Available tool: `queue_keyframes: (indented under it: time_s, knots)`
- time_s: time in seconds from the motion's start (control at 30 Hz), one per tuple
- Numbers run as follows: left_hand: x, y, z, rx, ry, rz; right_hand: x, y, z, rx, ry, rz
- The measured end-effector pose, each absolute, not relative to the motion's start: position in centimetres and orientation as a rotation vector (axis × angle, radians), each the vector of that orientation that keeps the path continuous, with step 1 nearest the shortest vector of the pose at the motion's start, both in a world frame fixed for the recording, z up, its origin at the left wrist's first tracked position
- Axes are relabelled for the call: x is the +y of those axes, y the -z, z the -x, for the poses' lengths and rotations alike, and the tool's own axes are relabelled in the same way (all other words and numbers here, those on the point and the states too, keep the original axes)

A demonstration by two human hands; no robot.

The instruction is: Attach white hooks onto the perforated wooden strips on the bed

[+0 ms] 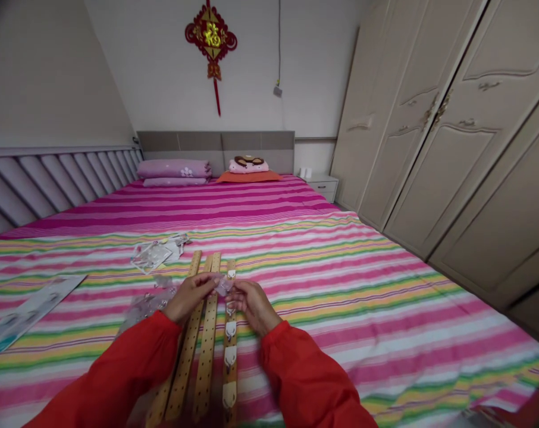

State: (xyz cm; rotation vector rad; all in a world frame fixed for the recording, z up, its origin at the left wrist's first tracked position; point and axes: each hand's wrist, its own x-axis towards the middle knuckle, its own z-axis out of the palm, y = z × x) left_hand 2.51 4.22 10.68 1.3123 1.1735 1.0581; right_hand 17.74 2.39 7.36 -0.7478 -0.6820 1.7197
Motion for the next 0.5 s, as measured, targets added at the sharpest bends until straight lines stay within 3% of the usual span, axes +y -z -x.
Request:
queue_keyframes:
  time_s: [0.5]
  knots:
    - [12.0, -10.3, -4.1, 1.215, -1.114, -1.191, 10.5, -7.4, -18.1, -0.768, -1.477, 0.967]
